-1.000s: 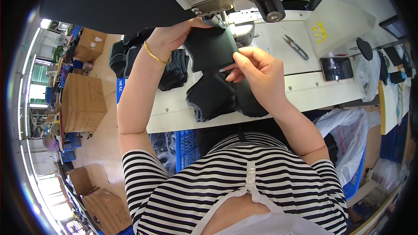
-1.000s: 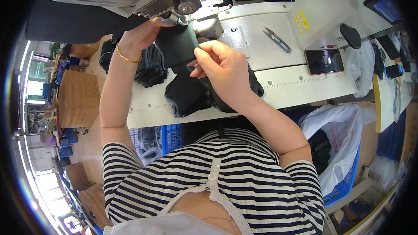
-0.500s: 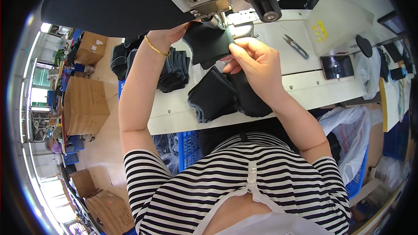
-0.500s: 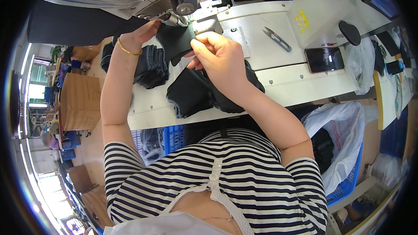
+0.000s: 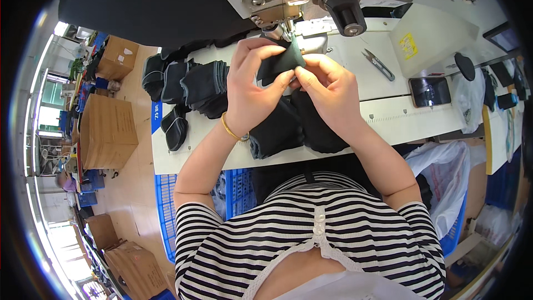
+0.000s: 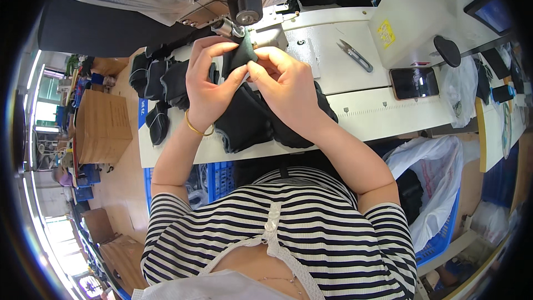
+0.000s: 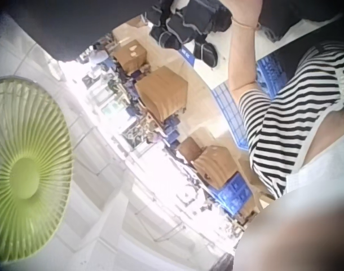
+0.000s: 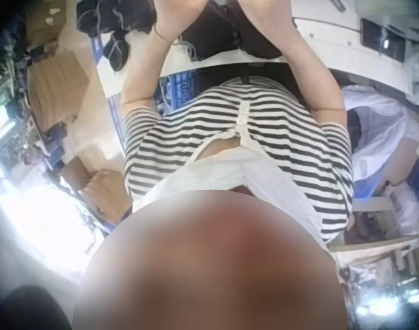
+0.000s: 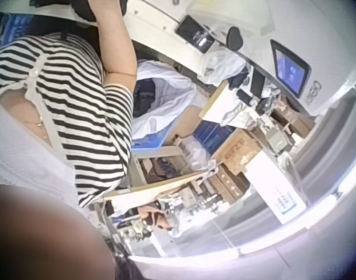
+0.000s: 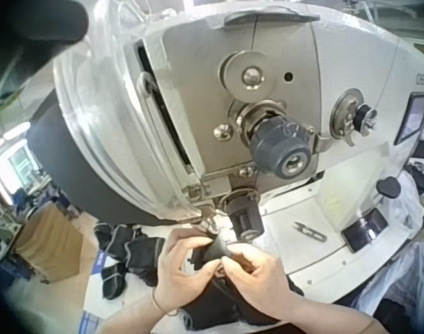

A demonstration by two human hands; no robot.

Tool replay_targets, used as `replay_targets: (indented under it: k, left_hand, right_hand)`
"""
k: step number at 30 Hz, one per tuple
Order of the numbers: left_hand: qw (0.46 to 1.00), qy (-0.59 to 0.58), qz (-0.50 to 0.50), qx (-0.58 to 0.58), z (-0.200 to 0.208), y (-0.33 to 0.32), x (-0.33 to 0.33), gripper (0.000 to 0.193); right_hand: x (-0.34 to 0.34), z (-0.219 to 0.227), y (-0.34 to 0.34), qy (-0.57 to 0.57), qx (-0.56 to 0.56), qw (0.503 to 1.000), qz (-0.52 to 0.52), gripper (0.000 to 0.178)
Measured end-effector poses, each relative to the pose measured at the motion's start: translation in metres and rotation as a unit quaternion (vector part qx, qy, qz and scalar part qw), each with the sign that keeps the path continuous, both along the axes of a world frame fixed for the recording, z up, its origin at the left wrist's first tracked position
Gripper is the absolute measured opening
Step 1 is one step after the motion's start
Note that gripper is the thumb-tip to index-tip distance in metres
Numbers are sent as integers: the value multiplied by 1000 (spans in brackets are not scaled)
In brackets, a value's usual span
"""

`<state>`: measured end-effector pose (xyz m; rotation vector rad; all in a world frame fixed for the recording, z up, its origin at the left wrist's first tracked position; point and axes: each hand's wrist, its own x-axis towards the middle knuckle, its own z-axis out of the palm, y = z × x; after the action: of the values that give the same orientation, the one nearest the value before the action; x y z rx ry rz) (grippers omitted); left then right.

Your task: Stitching together fabric panels of a shoe upper using a specialized industrial sewing machine.

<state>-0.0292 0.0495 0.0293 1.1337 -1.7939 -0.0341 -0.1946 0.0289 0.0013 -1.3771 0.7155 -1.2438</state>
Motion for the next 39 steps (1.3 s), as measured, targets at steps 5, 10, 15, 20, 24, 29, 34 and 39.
replay_targets:
  k: [5, 10, 15, 20, 24, 29, 34, 39]
  left_hand:
    - [1000, 0, -10, -11, 3, 0, -3, 32]
    - [997, -38, 18, -72, 1, 0, -9, 28]
    - [954, -190, 27, -232, -4, -4, -8, 29]
    - [947, -215, 19, -238, 0, -2, -8, 31]
    - [937, -239, 14, -254, 0, -3, -5, 28]
    - [928, -266, 15, -261, -3, -3, -3, 27]
    - [937, -260, 33, -232, -2, 4, -9, 37]
    - [933, -251, 51, -253, -8, 3, -5, 30]
  right_hand:
    - [-4, 4, 1, 7, -4, 1000, 16, 18]
    - [-7, 6, -5, 37, -50, 998, 2, 17]
    - [-12, 12, -5, 83, -45, 995, 19, 19]
    - [-12, 14, -5, 46, -28, 998, 44, 19]
    - [-11, 14, -6, 37, -23, 998, 51, 21]
    - [-9, 16, -7, 36, -11, 998, 42, 22]
    - [-9, 17, -7, 109, -32, 994, 8, 20]
    - [-8, 22, -2, 94, -19, 995, 6, 21]
